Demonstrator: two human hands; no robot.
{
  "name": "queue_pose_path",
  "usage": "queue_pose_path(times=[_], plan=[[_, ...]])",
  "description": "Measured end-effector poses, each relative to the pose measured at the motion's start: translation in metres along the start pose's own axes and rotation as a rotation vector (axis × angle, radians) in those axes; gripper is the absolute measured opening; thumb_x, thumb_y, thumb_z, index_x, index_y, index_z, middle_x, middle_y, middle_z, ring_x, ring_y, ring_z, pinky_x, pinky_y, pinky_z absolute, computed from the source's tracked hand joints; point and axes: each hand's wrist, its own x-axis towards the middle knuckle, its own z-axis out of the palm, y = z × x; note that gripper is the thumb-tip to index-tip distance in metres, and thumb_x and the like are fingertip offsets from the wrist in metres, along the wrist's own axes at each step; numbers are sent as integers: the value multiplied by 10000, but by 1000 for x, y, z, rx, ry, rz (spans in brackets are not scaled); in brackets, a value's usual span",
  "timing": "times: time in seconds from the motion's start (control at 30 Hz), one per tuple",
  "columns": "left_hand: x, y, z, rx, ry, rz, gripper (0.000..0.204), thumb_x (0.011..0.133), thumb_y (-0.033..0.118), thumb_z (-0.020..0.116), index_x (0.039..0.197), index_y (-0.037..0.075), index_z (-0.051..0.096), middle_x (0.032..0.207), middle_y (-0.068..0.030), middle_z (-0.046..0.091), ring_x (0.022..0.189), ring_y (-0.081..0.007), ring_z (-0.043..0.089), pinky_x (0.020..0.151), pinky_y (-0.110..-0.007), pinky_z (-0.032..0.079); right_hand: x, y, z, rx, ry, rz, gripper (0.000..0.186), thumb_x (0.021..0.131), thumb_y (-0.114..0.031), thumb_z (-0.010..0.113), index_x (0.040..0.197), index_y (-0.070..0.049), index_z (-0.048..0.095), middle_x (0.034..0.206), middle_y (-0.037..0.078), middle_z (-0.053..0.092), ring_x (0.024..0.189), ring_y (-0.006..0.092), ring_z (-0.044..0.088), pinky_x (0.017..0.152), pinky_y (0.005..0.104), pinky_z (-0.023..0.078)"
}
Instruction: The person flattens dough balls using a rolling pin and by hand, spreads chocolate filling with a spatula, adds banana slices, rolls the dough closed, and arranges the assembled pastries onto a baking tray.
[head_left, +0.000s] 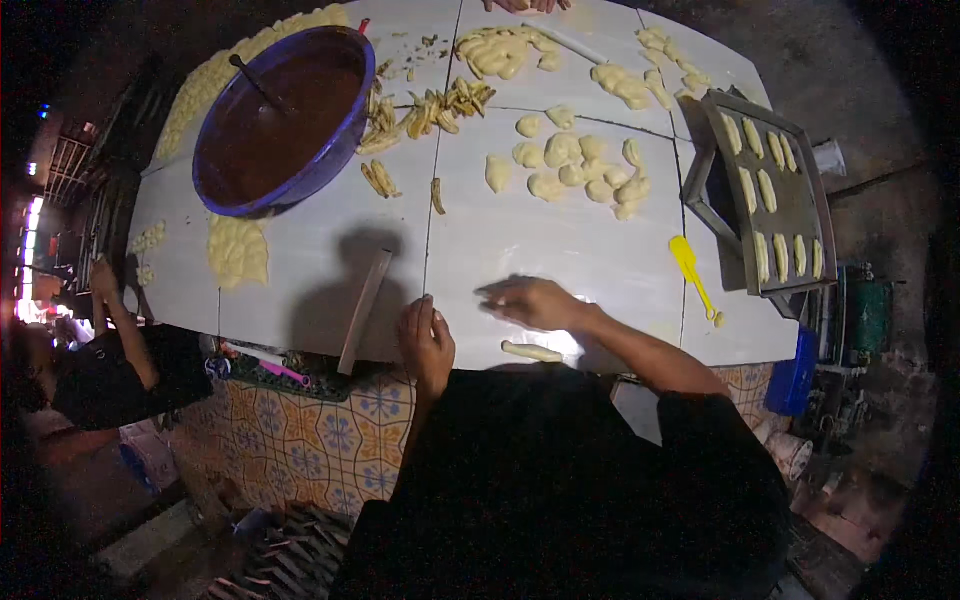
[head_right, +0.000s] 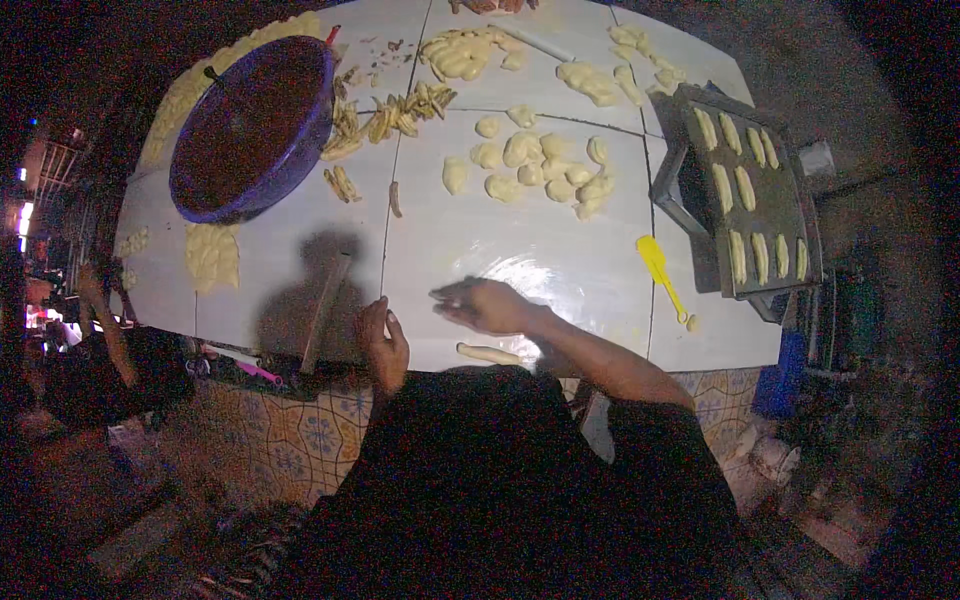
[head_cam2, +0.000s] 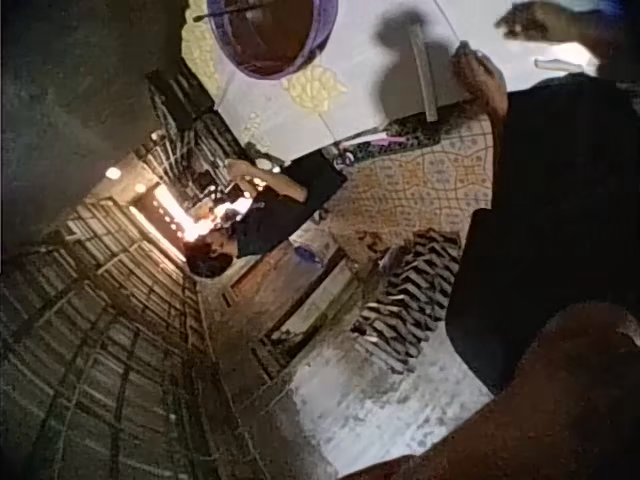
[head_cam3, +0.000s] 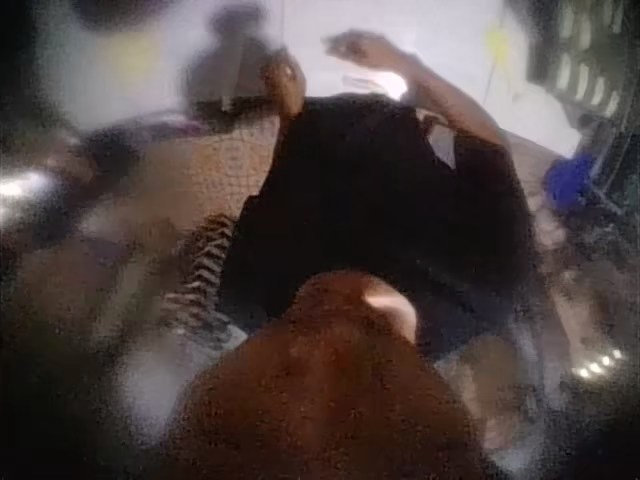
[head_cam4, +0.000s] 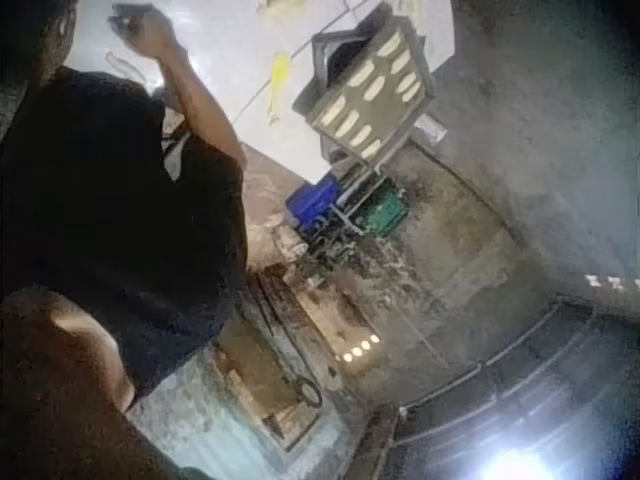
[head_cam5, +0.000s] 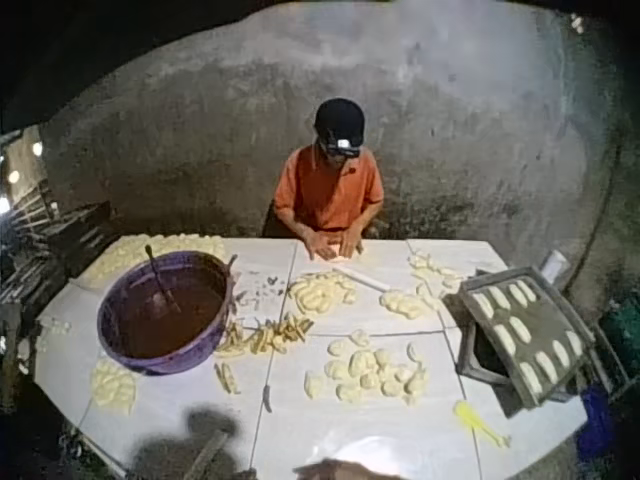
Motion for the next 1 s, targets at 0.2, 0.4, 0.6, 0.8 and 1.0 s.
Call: queue_pose_path(times=[0.2, 0.4, 0.6, 0.8, 1.0], plan=[[12, 13, 3, 15, 8, 16, 213, 917, 63, 605, 1117, -2, 638, 1071, -154, 663, 1017, -353, 618, 920, -485, 467, 38, 49, -78, -741, 982, -7, 131, 880, -133, 627, 936, -24, 674, 977, 147, 681, 996, 358, 619, 824, 469, 503], [34, 22, 5, -394, -152, -224, 251, 968, 105, 599, 1190, -11, 620, 1164, -146, 645, 1023, -270, 639, 891, -423, 516, 33, 33, -81, -93, 535, 93, 325, 747, -46, 659, 1067, -18, 706, 1008, 194, 632, 995, 356, 596, 841, 433, 511], [58, 111, 6, -1039, -575, -527, 291, 1017, 71, 552, 1264, -80, 536, 927, -125, 673, 741, -186, 665, 620, -298, 554, -36, -35, -43, 124, 318, -61, 429, 841, -75, 731, 1263, -41, 658, 1314, 139, 542, 1182, 264, 570, 977, 378, 505], [47, 116, 32, -985, -499, -342, 256, 987, 11, 562, 1228, -75, 558, 962, -142, 675, 734, -155, 655, 624, -278, 518, -58, -16, -7, 343, 589, 182, 333, 905, -98, 647, 1226, -10, 655, 1216, 188, 633, 1122, 366, 613, 952, 401, 506], [41, 102, 44, 22, -449, -21, 439, 899, 157, 659, 1321, 59, 588, 1387, -209, 447, 1292, -409, 346, 1072, -544, 291, -60, 21, 22, -177, 722, 146, 398, 888, -73, 620, 1271, 32, 597, 1312, 241, 583, 1207, 411, 556, 999, 463, 479]])
